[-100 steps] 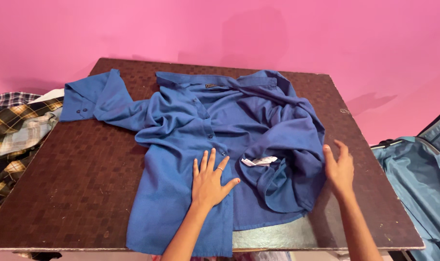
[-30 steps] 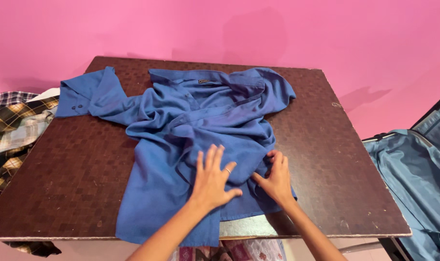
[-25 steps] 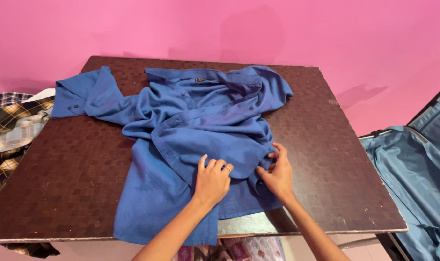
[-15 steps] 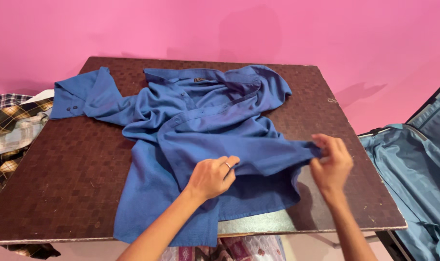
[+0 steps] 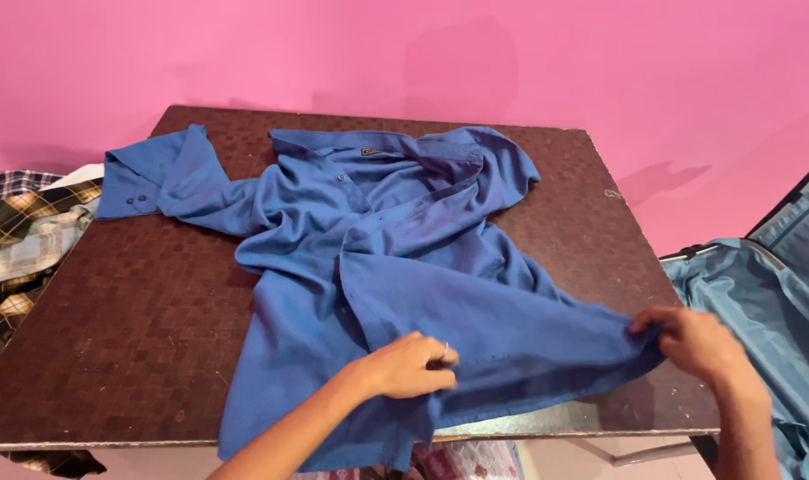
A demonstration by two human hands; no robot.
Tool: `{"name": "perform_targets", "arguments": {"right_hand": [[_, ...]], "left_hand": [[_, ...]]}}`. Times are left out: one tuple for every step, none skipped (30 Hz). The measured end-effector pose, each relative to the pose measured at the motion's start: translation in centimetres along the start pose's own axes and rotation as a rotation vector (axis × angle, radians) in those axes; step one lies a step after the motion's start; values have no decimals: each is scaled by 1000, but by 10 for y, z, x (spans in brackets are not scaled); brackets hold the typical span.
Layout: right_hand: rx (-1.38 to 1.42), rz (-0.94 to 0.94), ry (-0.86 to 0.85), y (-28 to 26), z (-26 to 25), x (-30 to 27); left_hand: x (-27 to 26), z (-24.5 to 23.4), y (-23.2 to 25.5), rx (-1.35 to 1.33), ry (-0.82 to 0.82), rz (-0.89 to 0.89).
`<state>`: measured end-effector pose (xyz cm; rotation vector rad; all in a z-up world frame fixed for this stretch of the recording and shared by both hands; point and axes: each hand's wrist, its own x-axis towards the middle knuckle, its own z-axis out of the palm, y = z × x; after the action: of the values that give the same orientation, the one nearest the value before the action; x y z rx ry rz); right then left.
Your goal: The person spreads a blue shirt across a table and smooths out the fabric using both hands.
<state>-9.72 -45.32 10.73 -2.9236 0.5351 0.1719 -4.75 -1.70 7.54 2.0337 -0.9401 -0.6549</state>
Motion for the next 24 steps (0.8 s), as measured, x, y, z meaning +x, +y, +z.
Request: {"name": "perform_targets", "arguments": {"right_hand": [[119,-36,-128,-1,0,2],[239,-72,-255,-5,-1,2],[359,-107,-382,-11,-4,2],[387,-168,-337,-20,-6,1],[416,-229,-290,-34,-6,1],[445,-286,-248,-49,-4,1],[420,-339,-140,-67,-1,5],[393,-389,-29,-84,4,10],[451,-433,10,-102,15,14],[510,-480,54,-118,26,20],[495,-641,181,-134,39,30],[478,-802,306,-151,55,40],[448,-761,316,-164,71,47],[420,-722,324,-176,89,52],[350,-664,326,-185,104,57],[282,-606,327,-193,119,60],[214,-547,328,-197,131,63],[166,-531,336,-198,142,64],[117,-515,345,-196,151,63],[69,-499,358,-194,156,64],[70,-496,351,-191,160,63],[69,-492,343,-186,161,61],[69,-489,336,-183,163,59],[66,-497,334,-178,163,56]], "left_hand": [[1,-2,1,-103,-160,-137],[2,-4,0,-123,-33,-34],[3,-7,-4,-143,93,70],[3,-11,-10,-160,221,172],[6,-17,-19,-87,368,158],[8,-23,-28,-15,511,138],[9,-30,-40,194,629,87],[10,-34,-53,406,742,37],[9,-36,-66,463,775,-3],[11,-39,-78,524,812,-41],[14,-40,-89,585,849,-79],[15,-37,-99,630,813,-82],[14,-31,-108,675,777,-84],[11,-26,-116,720,740,-90],[10,-22,-122,710,729,-97],[10,-18,-125,700,716,-104],[10,-15,-127,690,704,-112],[8,-13,-128,691,696,-109],[6,-11,-128,692,688,-106],[5,-12,-127,695,683,-100],[4,-11,-125,700,691,-90],[3,-8,-122,704,698,-81],[1,-6,-119,707,705,-72],[-1,-2,-116,704,701,-71]]}}
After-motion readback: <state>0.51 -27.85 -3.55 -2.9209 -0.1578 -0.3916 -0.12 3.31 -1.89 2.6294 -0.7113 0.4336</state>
